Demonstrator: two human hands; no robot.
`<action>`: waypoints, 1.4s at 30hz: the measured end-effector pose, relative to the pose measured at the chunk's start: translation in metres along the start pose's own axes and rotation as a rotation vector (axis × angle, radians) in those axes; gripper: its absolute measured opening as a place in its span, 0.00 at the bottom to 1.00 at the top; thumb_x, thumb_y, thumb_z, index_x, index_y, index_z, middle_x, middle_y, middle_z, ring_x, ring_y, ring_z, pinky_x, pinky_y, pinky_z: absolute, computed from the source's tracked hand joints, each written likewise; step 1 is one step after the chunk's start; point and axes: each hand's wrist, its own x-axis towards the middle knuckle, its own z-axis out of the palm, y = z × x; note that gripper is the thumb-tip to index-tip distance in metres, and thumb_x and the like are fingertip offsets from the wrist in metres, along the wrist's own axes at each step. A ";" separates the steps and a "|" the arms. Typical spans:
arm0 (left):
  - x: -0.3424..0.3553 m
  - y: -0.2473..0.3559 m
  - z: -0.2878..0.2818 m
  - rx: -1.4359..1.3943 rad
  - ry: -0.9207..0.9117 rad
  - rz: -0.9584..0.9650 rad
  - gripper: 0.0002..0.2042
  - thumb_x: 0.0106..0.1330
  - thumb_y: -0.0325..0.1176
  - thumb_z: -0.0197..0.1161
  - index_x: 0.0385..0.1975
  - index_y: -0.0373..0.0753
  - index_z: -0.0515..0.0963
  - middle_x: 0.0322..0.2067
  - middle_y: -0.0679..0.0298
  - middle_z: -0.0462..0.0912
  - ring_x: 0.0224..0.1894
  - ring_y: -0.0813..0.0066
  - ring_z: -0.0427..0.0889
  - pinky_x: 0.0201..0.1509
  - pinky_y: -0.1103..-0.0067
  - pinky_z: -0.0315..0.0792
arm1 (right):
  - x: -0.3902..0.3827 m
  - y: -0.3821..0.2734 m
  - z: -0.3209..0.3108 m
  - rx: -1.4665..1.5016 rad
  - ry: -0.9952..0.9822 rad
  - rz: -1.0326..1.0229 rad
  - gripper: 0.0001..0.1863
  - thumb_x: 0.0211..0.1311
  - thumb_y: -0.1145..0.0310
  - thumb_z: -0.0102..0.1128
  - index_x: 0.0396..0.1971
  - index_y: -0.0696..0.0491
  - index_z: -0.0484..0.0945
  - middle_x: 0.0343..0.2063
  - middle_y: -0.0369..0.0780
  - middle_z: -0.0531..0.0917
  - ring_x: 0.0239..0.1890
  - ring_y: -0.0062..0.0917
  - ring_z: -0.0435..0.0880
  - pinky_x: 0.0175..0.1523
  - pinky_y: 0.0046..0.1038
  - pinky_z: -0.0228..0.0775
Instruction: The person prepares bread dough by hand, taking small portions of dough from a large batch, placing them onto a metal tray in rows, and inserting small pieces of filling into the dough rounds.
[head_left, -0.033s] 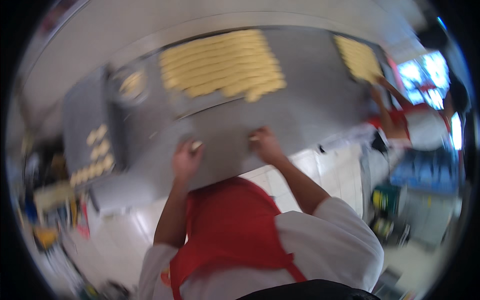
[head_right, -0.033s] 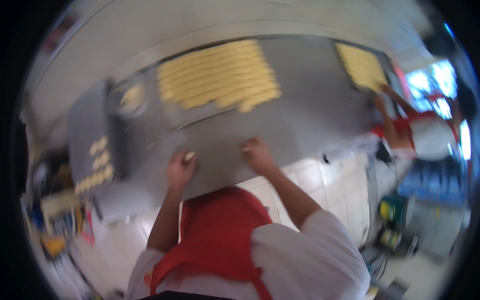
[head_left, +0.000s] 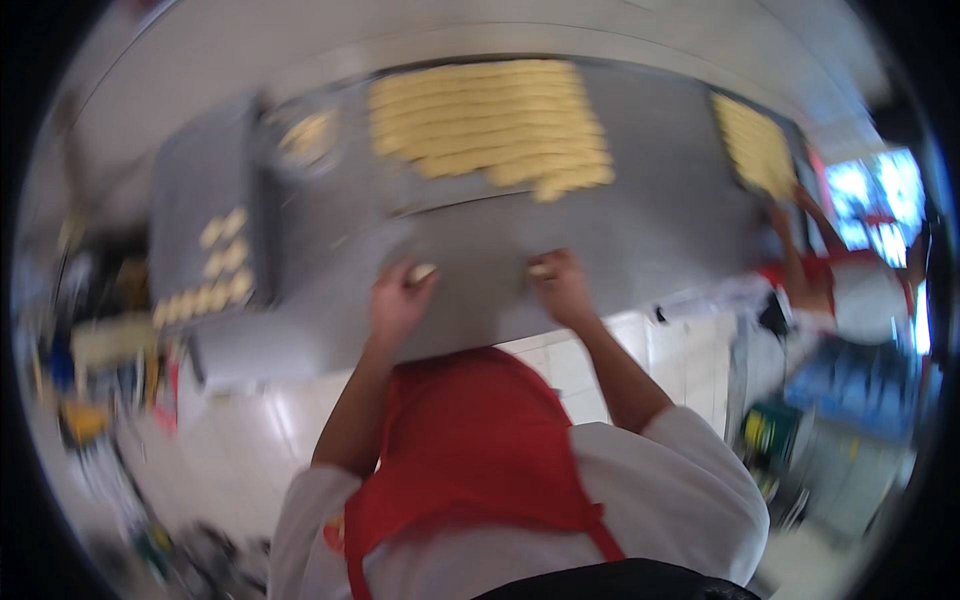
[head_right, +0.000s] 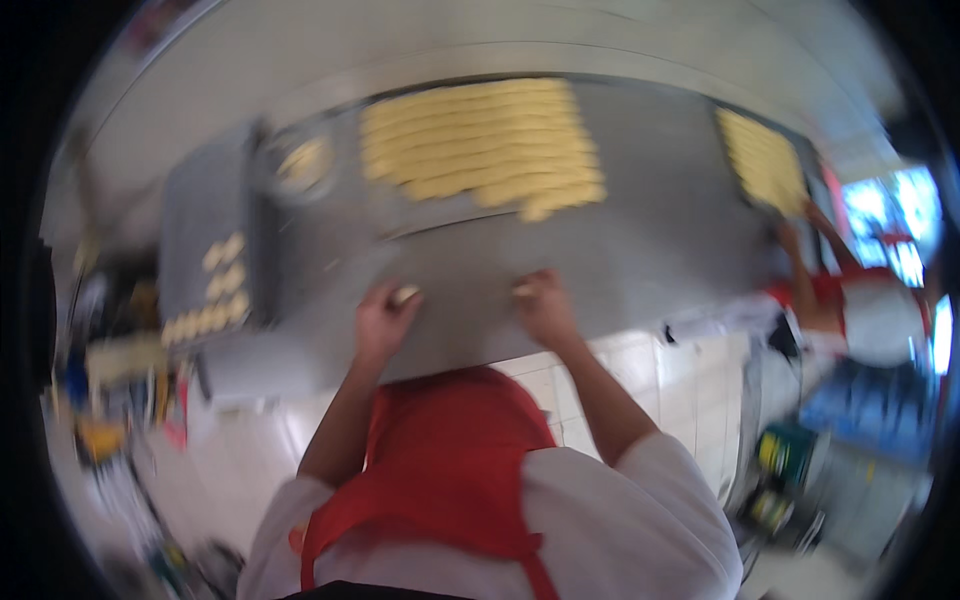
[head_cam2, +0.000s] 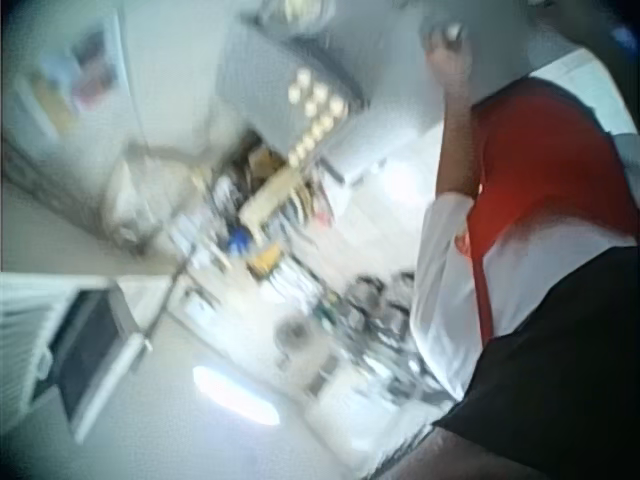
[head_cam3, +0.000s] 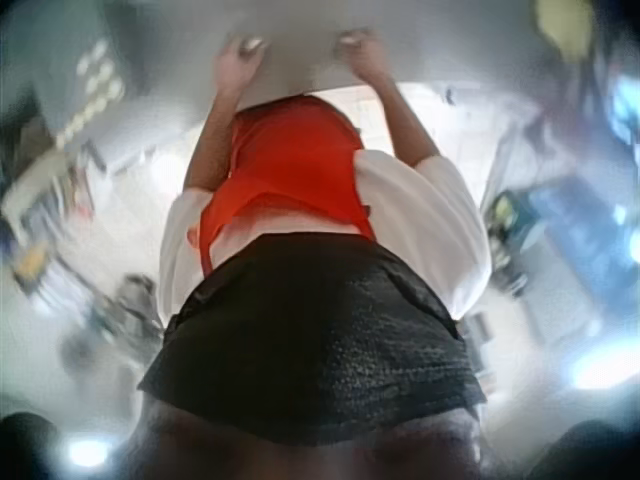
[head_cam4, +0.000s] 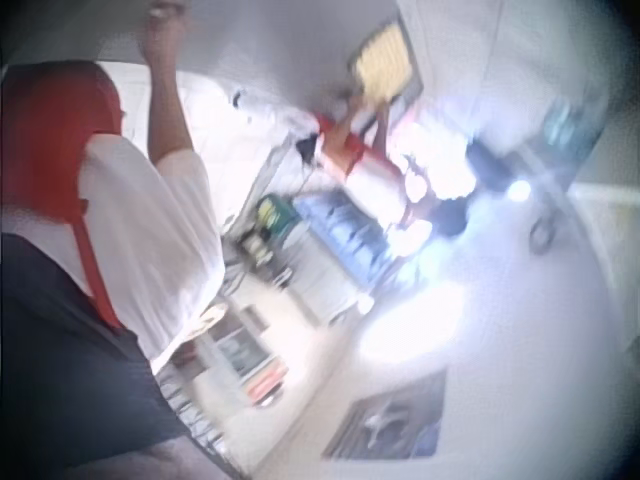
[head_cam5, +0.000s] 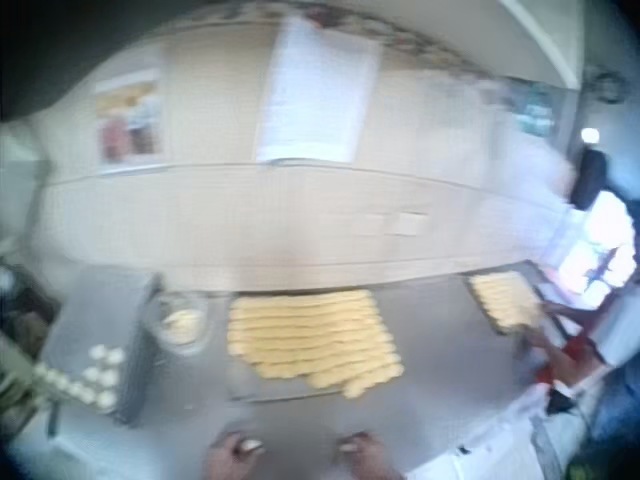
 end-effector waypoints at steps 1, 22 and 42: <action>0.012 0.029 -0.021 -0.184 0.001 -0.066 0.18 0.65 0.35 0.80 0.51 0.35 0.86 0.38 0.58 0.87 0.34 0.73 0.88 0.40 0.74 0.82 | 0.004 0.009 0.001 0.047 0.070 -0.007 0.13 0.63 0.71 0.70 0.48 0.53 0.87 0.47 0.50 0.85 0.59 0.47 0.81 0.62 0.43 0.78; 0.234 -0.218 -0.337 0.248 -0.197 0.178 0.21 0.59 0.37 0.78 0.52 0.38 0.87 0.45 0.56 0.89 0.48 0.53 0.87 0.55 0.65 0.81 | 0.291 -0.395 0.248 -0.081 -0.288 -0.624 0.19 0.62 0.69 0.69 0.53 0.52 0.84 0.48 0.42 0.86 0.52 0.42 0.86 0.61 0.47 0.75; 0.187 -0.013 -0.094 -0.222 -0.296 0.381 0.15 0.65 0.29 0.73 0.51 0.36 0.84 0.51 0.52 0.84 0.56 0.47 0.83 0.63 0.62 0.76 | 0.201 -0.108 0.094 -0.648 0.188 0.110 0.16 0.61 0.66 0.65 0.49 0.48 0.84 0.43 0.43 0.84 0.46 0.43 0.86 0.54 0.44 0.77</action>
